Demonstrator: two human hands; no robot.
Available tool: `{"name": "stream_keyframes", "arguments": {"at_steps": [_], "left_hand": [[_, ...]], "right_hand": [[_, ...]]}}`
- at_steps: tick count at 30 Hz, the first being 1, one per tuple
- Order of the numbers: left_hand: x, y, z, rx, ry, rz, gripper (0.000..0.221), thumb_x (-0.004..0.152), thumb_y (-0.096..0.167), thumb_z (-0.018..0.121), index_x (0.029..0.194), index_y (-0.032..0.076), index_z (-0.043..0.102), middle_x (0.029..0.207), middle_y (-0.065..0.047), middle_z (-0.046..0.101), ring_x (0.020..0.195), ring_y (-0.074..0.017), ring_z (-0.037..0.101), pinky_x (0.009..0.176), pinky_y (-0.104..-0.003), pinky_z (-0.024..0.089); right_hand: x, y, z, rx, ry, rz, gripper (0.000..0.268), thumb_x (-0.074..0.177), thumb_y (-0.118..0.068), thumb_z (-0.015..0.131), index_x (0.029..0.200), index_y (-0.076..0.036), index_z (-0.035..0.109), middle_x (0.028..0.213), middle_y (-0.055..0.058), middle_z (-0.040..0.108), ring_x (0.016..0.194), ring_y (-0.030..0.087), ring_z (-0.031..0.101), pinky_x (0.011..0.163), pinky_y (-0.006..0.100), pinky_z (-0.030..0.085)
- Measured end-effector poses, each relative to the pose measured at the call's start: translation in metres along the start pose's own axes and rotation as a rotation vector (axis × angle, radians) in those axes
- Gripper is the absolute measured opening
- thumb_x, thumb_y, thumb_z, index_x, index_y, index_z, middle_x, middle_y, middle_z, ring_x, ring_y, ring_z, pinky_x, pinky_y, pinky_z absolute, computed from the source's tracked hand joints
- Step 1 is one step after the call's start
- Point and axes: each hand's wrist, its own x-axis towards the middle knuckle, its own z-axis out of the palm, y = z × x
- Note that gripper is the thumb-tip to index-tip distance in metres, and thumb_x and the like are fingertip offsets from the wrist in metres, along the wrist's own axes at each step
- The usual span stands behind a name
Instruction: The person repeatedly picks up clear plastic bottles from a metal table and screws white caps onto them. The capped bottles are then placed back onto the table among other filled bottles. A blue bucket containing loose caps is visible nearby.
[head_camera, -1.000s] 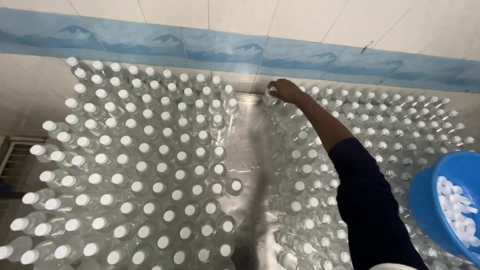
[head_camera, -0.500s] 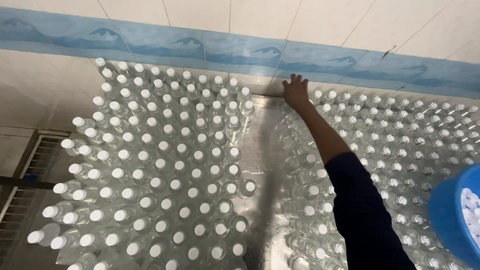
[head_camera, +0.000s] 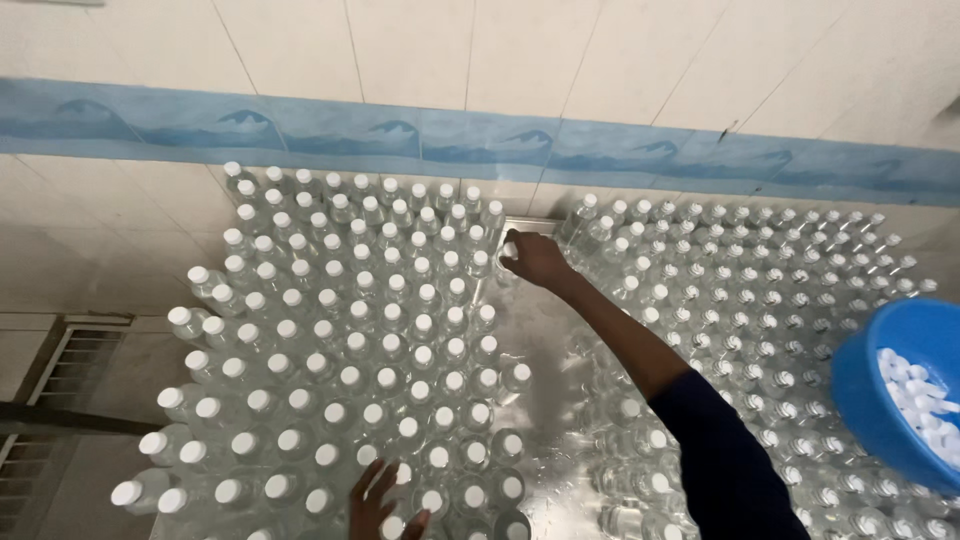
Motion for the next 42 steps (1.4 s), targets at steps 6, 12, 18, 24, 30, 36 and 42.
{"name": "stream_keyframes", "arguments": {"at_steps": [6,12,18,24,30,36,42], "left_hand": [[0.111,0.183,0.017,-0.078,-0.256,0.012,0.099,0.077,0.032,0.099,0.162,0.024,0.050,0.173,-0.002,0.044,0.162,-0.0210,0.041,0.129,-0.046,0.038],[0.139,0.258,0.029,-0.476,-0.641,-0.278,0.100,0.077,0.036,0.092,0.160,0.022,0.039,0.152,-0.007,0.050,0.134,-0.0312,0.053,0.102,-0.046,0.047],[0.110,0.223,-0.009,-0.733,-0.458,-0.678,0.063,0.086,0.029,0.082,0.141,0.005,0.063,0.106,-0.021,0.081,0.079,-0.0333,0.079,0.067,-0.048,0.066],[0.119,0.184,-0.035,-0.742,-0.353,-0.743,0.069,0.087,0.033,0.078,0.149,0.007,0.059,0.132,-0.024,0.081,0.099,-0.0383,0.081,0.081,-0.050,0.068],[0.130,0.166,-0.038,-0.743,-0.364,-0.683,0.071,0.086,0.031,0.078,0.148,0.007,0.057,0.141,-0.024,0.078,0.108,-0.0393,0.081,0.087,-0.053,0.070],[0.139,0.183,-0.045,-0.667,-0.430,-0.667,0.085,0.081,0.032,0.082,0.155,0.006,0.051,0.144,-0.021,0.077,0.116,-0.0387,0.080,0.089,-0.050,0.069],[0.143,0.165,-0.050,-0.597,-0.657,-0.576,0.087,0.075,0.032,0.089,0.153,0.011,0.057,0.135,-0.015,0.078,0.105,-0.0297,0.080,0.083,-0.044,0.068]], "right_hand": [[-0.157,-0.163,-0.190,0.207,-0.083,0.072,0.036,0.093,-0.034,0.085,0.121,-0.012,0.080,0.079,0.001,0.069,0.066,0.016,0.060,0.060,0.033,0.044],[-0.208,-0.231,-0.198,0.699,-0.287,0.093,0.034,0.091,-0.039,0.084,0.106,-0.009,0.086,0.060,-0.002,0.059,0.052,0.010,0.047,0.057,0.027,0.035],[-0.236,-0.210,-0.098,0.943,-0.238,0.179,0.068,0.101,-0.055,0.057,0.150,-0.009,0.067,0.071,0.001,0.059,0.058,0.011,0.049,0.058,0.030,0.042],[-0.286,-0.187,-0.066,0.923,-0.301,0.300,0.041,0.111,-0.025,0.055,0.146,-0.010,0.072,0.074,0.006,0.064,0.063,0.016,0.057,0.063,0.032,0.047],[-0.294,-0.198,-0.069,0.832,-0.252,0.351,0.036,0.108,-0.028,0.062,0.136,-0.012,0.079,0.070,0.005,0.062,0.062,0.015,0.058,0.064,0.031,0.048],[-0.272,-0.225,-0.075,0.610,-0.252,0.222,0.039,0.105,-0.040,0.063,0.138,-0.023,0.078,0.081,0.002,0.072,0.073,0.014,0.069,0.072,0.031,0.054],[-0.249,-0.240,-0.095,0.391,-0.130,-0.071,0.056,0.108,-0.051,0.047,0.154,-0.020,0.058,0.113,0.004,0.072,0.088,0.021,0.071,0.077,0.039,0.056]]}}
